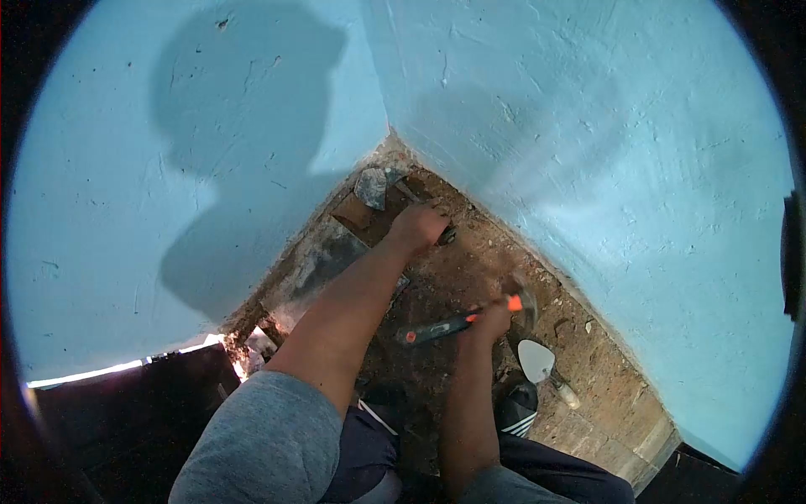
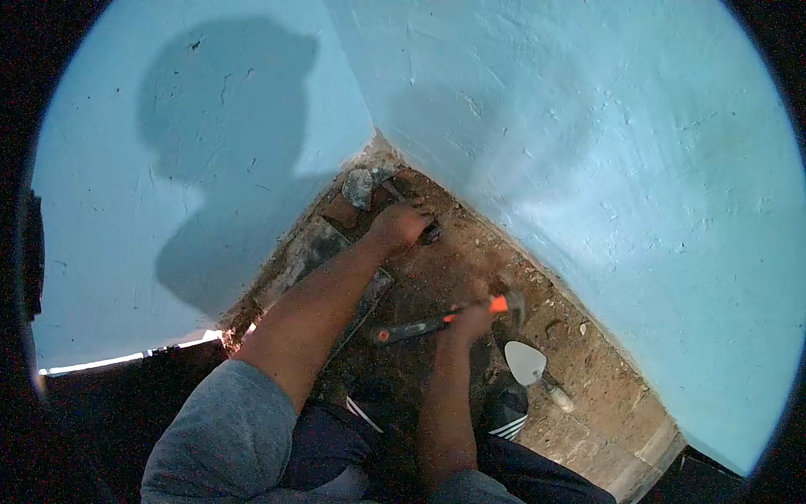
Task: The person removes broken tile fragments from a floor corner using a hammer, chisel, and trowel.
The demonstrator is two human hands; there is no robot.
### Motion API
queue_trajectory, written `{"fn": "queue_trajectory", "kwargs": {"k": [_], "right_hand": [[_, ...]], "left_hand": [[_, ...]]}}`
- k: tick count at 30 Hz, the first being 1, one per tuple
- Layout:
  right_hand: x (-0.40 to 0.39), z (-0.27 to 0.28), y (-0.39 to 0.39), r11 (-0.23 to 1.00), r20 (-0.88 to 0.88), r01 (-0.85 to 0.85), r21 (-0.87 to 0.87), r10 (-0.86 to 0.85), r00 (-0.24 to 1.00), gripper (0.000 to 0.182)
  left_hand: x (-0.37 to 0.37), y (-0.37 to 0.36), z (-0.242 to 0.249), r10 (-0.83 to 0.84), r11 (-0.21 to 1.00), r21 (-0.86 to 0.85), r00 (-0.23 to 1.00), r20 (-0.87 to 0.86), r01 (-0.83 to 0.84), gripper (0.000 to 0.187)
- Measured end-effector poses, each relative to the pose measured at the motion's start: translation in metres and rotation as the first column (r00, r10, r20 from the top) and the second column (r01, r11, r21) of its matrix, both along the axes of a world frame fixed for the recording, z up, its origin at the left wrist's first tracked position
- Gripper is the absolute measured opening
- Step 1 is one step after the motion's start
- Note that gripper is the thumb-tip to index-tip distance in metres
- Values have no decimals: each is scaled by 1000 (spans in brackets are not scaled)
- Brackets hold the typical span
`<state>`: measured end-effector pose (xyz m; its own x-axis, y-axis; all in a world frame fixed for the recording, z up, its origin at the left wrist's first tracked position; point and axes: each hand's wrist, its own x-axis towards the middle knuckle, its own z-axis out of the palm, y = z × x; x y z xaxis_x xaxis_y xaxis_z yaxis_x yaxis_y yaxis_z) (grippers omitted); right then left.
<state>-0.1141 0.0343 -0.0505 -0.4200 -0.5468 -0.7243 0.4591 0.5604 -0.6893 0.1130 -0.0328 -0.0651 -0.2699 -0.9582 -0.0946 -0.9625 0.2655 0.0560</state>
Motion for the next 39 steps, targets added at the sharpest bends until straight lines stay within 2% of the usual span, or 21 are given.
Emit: {"fn": "queue_trajectory", "kwargs": {"k": [2, 5, 6, 8, 9, 12, 15, 18, 19, 20, 22, 24, 27, 28, 31, 32, 33, 34, 36, 38, 39], "right_hand": [[-12, -11, -2, 979, -77, 199, 45, -195, 978, 24], [30, -16, 2, 947, -65, 321, -16, -322, 945, 23], [55, 26, 7, 978, 136, 173, 119, -188, 973, 27], [65, -2, 8, 967, 206, -254, 18, 245, 947, 29], [69, -14, 5, 889, 224, -454, -53, 454, 863, 30], [38, -21, -4, 861, 287, -482, -163, 508, 812, 29], [28, -15, 4, 988, 79, -153, 16, 151, 985, 29], [52, 22, 6, 966, -10, 242, 92, -242, 970, 25], [65, 11, 11, 999, 33, -53, -4, 53, 998, 23], [78, -9, 22, 935, 38, -342, -97, 347, 937, 21], [80, 8, 29, 825, 92, -553, -116, 563, 821, 18], [77, 44, 10, 882, 224, -472, 5, 459, 860, 16], [55, 26, 11, 945, 100, -328, -2, 326, 940, 18], [52, 28, 10, 992, 123, -114, 47, 108, 987, 21], [70, 32, 12, 958, 12, 270, 100, -272, 962, 22], [75, 21, 14, 999, 119, -35, 12, 33, 992, 23], [80, -2, 21, 941, 192, -325, -93, 337, 922, 23], [83, -13, 27, 790, 229, -574, -215, 612, 757, 24], [79, -27, 22, 879, 279, -438, -188, 475, 834, 24], [78, -12, 14, 949, 256, -295, -114, 315, 914, 24], [75, 18, 17, 978, 209, -204, -47, 209, 955, 24]], "left_hand": [[-3, 5, 15, 63, 998, -22, 998, -31, -64, 17], [6, 9, 30, 128, 992, 12, 991, -42, -127, 18], [9, 13, 30, 142, 989, 41, 989, -44, -140, 19], [21, 23, 30, 66, 993, -95, 997, -43, -70, 20], [29, 23, 32, 31, 984, -174, 999, -35, -36, 21], [40, 24, 19, 170, 978, -112, 984, -56, -175, 23], [40, 33, 27, 166, 976, -126, 983, -78, -175, 21], [37, 41, 31, 192, 979, -62, 981, -22, -193, 24], [38, 38, 47, 227, 974, 16, 974, -22, -226, 25], [38, 39, 61, 263, 960, 105, 965, -25, -259, 25], [39, 49, 77, 317, 925, 222, 948, -6, -308, 26], [48, 52, 86, 361, 901, 246, 932, 35, -358, 27], [59, 60, 91, 402, 839, 317, 897, 184, -442, 23], [63, 65, 90, 392, 853, 303, 904, 169, -426, 21], [72, 77, 92, 389, 877, 250, 912, 130, -410, 18], [72, 79, 94, 413, 871, 237, 903, 117, -429, 17], [68, 83, 94, 433, 864, 236, 895, 105, -446, 16], [65, 82, 99, 443, 851, 254, 888, 120, -459, 15], [65, 77, 108, 478, 820, 278, 866, 150, -500, 14], [77, 77, 80, 454, 873, 152, 886, 99, -464, 15], [82, 79, 71, 434, 893, 93, 897, 81, -440, 15]]}}
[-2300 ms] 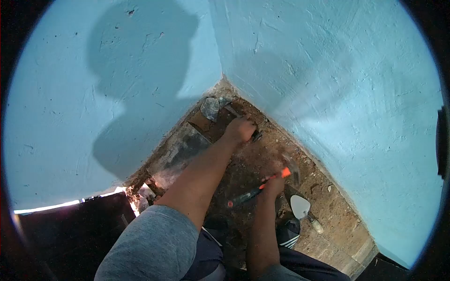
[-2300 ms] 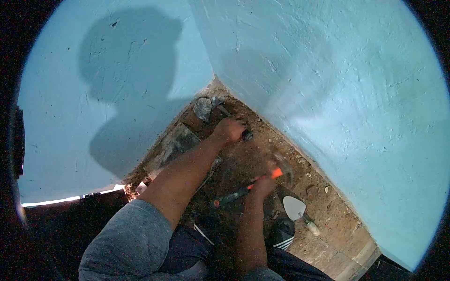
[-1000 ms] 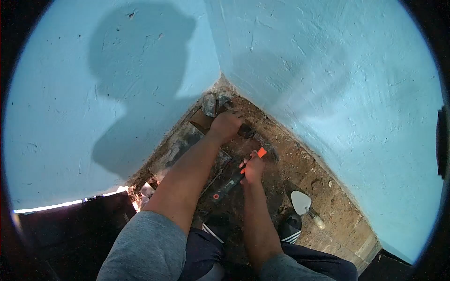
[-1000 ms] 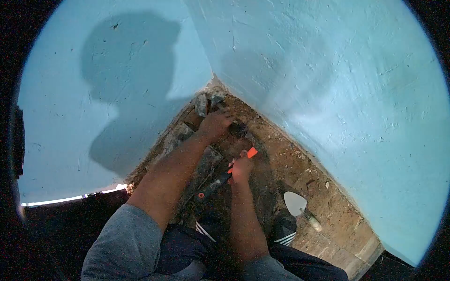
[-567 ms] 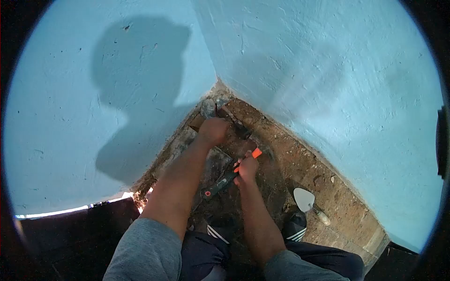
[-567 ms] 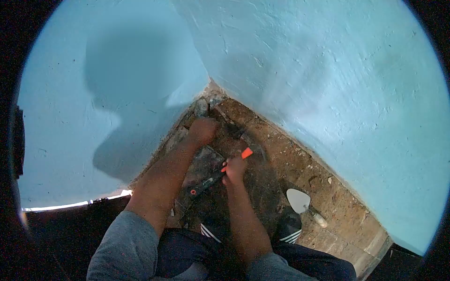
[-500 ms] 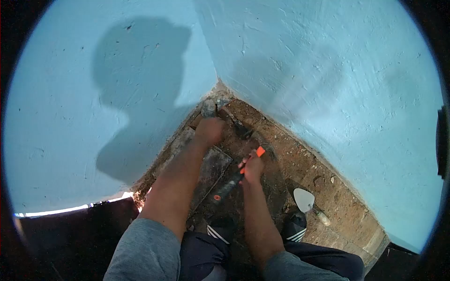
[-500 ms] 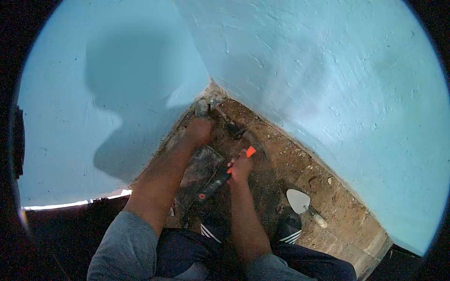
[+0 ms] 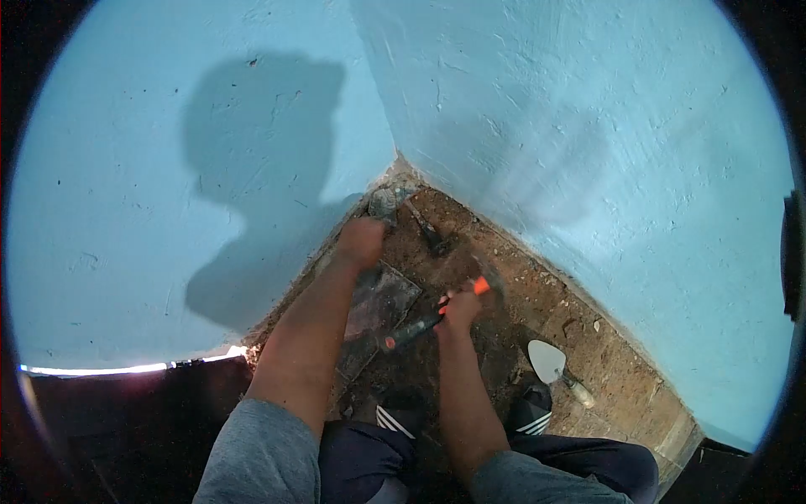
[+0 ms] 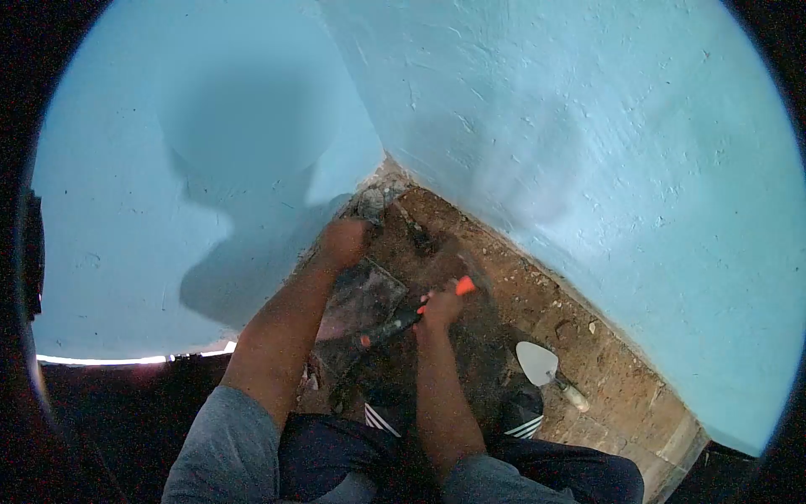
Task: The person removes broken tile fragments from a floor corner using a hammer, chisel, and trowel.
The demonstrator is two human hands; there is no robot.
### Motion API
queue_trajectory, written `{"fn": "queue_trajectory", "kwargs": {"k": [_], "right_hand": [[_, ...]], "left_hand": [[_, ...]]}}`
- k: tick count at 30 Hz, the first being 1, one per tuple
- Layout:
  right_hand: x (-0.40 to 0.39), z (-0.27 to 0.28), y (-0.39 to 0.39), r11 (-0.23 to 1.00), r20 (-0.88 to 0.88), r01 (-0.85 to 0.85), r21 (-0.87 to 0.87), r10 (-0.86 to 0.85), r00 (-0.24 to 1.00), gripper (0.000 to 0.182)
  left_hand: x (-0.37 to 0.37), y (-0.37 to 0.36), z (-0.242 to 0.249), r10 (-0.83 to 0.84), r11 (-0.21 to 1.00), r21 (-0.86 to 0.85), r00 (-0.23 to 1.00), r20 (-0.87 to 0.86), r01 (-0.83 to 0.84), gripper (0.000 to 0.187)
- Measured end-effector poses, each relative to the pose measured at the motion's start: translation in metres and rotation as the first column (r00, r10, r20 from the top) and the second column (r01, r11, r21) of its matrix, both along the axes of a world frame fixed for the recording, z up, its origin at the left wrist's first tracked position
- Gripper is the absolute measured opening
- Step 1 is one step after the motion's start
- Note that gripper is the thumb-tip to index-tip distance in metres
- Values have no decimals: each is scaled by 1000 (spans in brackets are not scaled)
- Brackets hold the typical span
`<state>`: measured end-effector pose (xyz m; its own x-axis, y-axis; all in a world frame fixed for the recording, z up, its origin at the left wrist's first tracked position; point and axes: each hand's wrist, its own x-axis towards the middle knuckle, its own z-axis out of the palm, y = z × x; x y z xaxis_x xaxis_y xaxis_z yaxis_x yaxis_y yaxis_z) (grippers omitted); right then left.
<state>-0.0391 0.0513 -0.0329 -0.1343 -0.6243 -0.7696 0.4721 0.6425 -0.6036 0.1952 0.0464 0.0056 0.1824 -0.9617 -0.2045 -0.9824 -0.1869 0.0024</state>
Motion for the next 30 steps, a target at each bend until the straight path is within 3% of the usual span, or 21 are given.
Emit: {"fn": "queue_trajectory", "kwargs": {"k": [1, 3, 5, 6, 7, 8, 10, 12, 14, 16, 17, 18, 20, 22, 24, 27, 30], "right_hand": [[-1, 19, 4, 993, -68, 104, 52, -100, 993, 25], [9, 28, 16, 984, 28, 117, 132, -122, 992, 24], [12, 14, 14, 967, 138, -255, -3, 253, 958, 23], [13, -16, 11, 793, 132, -582, -177, 606, 785, 22], [18, -16, 4, 480, 53, -809, -340, 868, 493, 22], [31, -16, 4, 438, -187, -833, -338, 836, 516, 24], [50, 41, 24, 371, -618, -889, -270, 641, 455, 27], [42, 59, 15, 363, -682, -891, -273, 580, 446, 32], [23, 49, -9, 324, -763, -918, -227, 526, 375, 33], [-2, 93, -39, 201, -826, -978, -53, 541, 156, 35], [-20, 80, -58, 106, -870, -990, 89, 492, -25, 36], [-40, 69, -78, 21, -883, -971, 238, 422, -208, 38], [-79, 121, -97, -110, -868, -937, 331, 354, -348, 37], [-142, 93, -122, -214, -832, -851, 480, 196, -518, 35], [-193, 115, -128, -311, -656, -699, 644, 247, -714, 31], [-270, 120, -110, -278, -528, -602, 749, 299, -795, 27], [-385, 54, -112, -310, -606, -621, 720, 156, -780, 39]], "left_hand": [[-3, 2, 8, 7, 1000, 15, 1000, -13, -6, 14], [-17, 3, 35, 8, 999, 41, 999, -43, -7, 14], [-19, 3, 47, -14, 992, 122, 1000, -11, 15, 15], [-19, 6, 50, -27, 986, 166, 1000, 1, 26, 16], [-8, 10, 40, 32, 988, 151, 999, 13, -34, 17], [10, 14, 23, 95, 986, 131, 995, 26, -98, 17], [22, 31, 8, 223, 968, 114, 974, 28, -225, 18], [29, 35, 15, 334, 938, 82, 942, 43, -336, 21], [25, 30, 23, 309, 938, 150, 950, 52, -314, 19], [14, 27, 28, 266, 937, 222, 963, 48, -270, 19], [8, 21, 31, 224, 939, 257, 974, 46, -228, 20], [0, 15, 34, 183, 938, 292, 982, 41, -187, 20], [-18, 2, 39, 164, 952, 267, 986, -33, -150, 19], [-36, -12, 35, 194, 947, 281, 976, -103, -158, 19], [-52, -30, 19, 262, 918, 345, 951, -165, -194, 21], [-79, -39, 6, 480, 858, 376, 807, -345, -350, 27], [-95, -43, -3, 469, 851, 423, 814, -343, -312, 34]]}}
